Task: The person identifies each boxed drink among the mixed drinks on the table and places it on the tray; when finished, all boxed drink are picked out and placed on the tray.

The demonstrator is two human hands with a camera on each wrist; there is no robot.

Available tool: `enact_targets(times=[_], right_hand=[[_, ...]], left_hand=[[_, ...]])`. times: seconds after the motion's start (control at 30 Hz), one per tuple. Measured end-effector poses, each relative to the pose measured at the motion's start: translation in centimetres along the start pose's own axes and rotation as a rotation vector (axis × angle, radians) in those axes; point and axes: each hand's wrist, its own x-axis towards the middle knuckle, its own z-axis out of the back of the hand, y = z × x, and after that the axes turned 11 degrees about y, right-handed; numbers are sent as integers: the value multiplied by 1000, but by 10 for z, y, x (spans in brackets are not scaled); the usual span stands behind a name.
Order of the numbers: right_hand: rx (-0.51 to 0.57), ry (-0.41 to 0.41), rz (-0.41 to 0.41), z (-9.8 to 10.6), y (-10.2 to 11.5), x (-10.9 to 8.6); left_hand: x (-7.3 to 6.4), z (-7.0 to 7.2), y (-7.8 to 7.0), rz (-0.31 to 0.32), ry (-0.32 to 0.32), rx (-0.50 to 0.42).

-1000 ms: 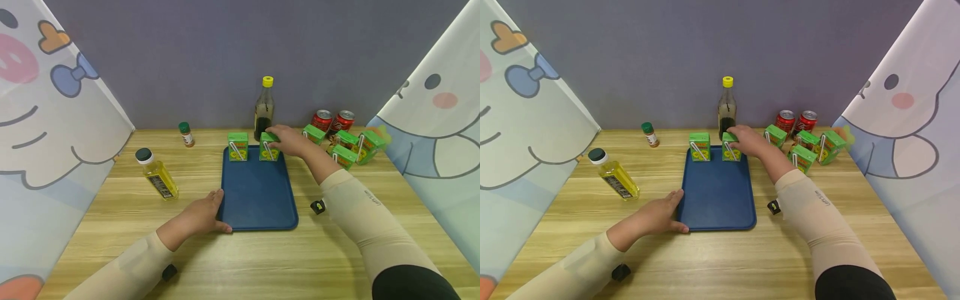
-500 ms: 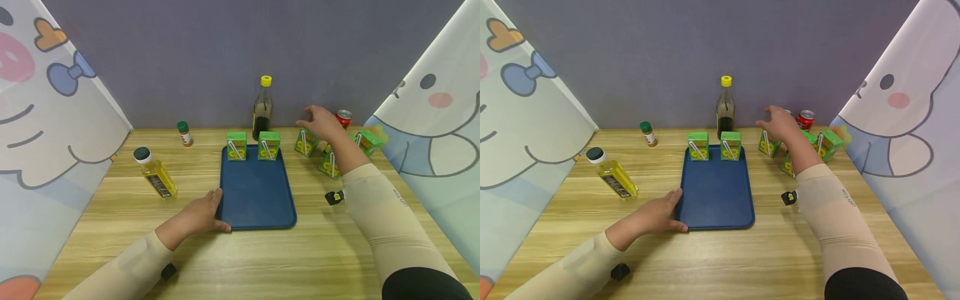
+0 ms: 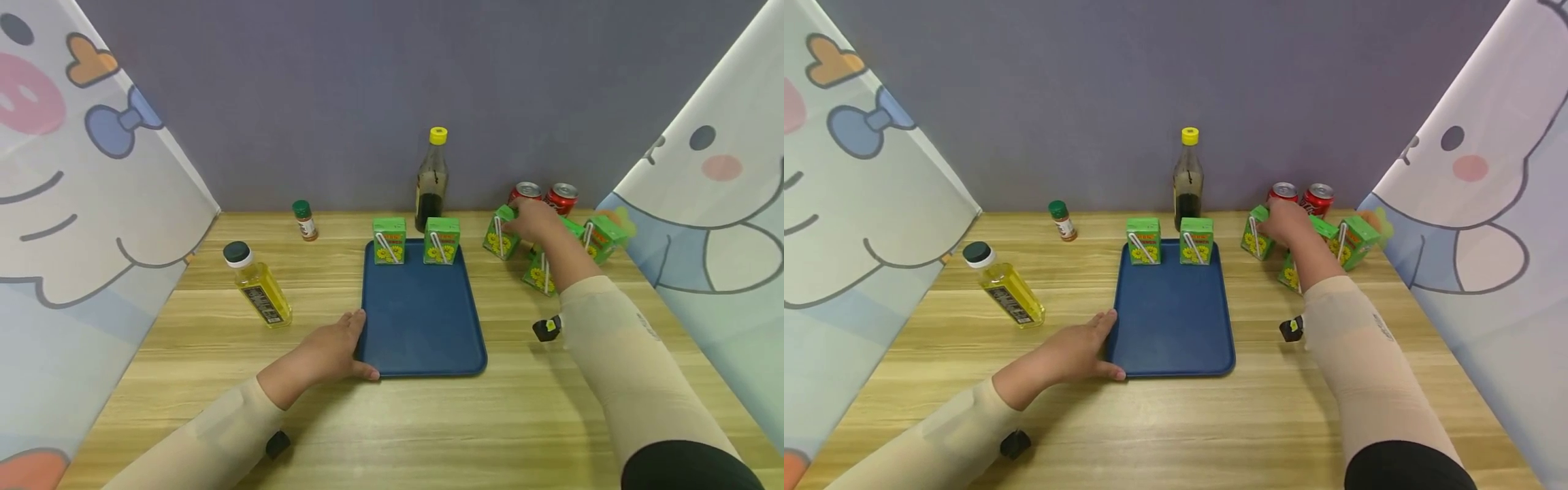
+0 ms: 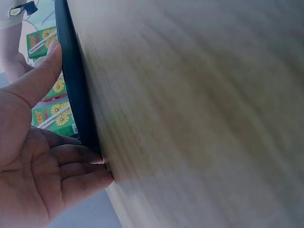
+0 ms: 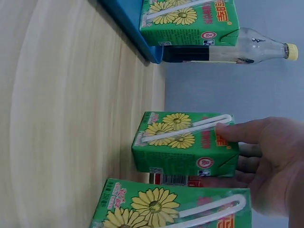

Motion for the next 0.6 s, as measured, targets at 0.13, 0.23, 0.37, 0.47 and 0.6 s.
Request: enact_targets(times=[0.13,0.23,0.37,0.47,0.6], right_hand=[[21,-76,34,3,-1,-4],[77,-123,69,13,5,-13],[163,-169,119,27,21,-30],[180,-199,163,36,38,-43],[180,-217,239,42,64,-62]], left_hand=[[-1,0,0,4,-2,-9],[-1,0,-1,10,-2,-9],[-1,0,-1,9,-3,-1],[-1,1,-2,7,-4,4],[-1,1,-2,5,-9,8]])
